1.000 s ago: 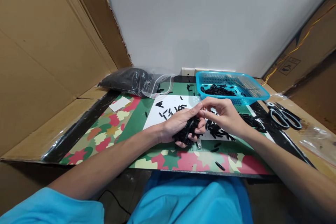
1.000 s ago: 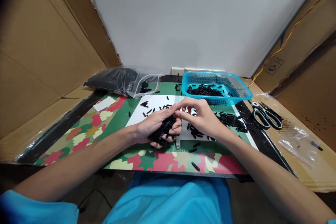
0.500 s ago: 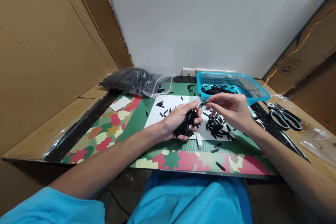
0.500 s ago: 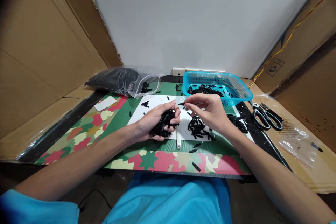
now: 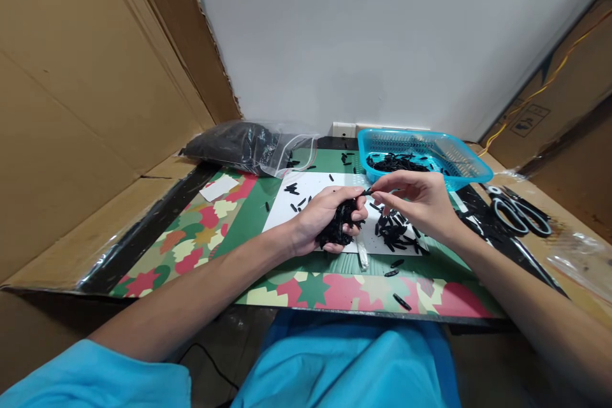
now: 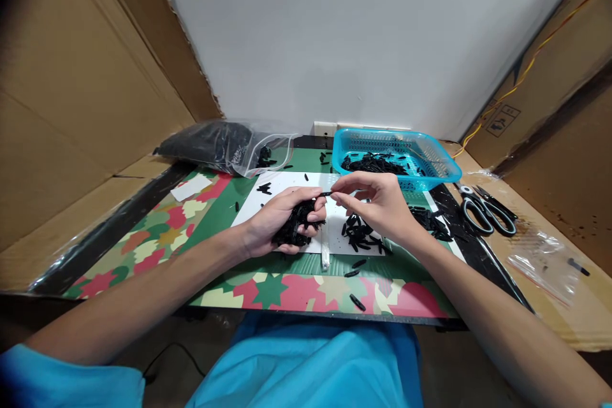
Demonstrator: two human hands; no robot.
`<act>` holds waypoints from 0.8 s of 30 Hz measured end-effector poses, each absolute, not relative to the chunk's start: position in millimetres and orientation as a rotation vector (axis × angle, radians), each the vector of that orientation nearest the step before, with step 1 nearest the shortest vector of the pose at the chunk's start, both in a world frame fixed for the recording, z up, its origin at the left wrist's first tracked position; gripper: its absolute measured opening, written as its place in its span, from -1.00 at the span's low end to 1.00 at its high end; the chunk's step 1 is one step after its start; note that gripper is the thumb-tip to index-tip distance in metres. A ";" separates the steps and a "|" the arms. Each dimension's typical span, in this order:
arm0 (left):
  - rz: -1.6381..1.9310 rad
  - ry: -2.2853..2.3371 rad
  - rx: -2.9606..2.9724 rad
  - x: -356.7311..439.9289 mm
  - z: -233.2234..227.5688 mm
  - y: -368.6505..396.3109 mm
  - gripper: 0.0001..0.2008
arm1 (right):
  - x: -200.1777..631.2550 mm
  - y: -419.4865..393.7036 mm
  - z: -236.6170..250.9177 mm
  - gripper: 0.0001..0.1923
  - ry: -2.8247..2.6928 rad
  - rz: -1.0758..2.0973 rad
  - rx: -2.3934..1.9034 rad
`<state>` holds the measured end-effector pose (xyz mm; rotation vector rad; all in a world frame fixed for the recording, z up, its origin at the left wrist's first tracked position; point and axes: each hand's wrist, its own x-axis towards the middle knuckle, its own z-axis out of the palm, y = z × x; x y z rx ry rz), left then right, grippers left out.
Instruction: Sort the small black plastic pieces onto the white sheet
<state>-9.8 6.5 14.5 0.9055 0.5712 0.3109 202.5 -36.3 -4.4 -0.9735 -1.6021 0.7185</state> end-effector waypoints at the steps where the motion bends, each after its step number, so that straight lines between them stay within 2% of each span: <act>1: 0.310 0.573 0.908 -9.8 14.8 6.3 -0.70 | 203.2 -36.2 -4.6 -0.90 -1.615 0.706 -0.981; 24: 0.304 0.560 0.866 -11.2 13.9 6.8 -0.72 | 202.8 -35.9 -5.0 -0.85 -1.742 0.656 -1.030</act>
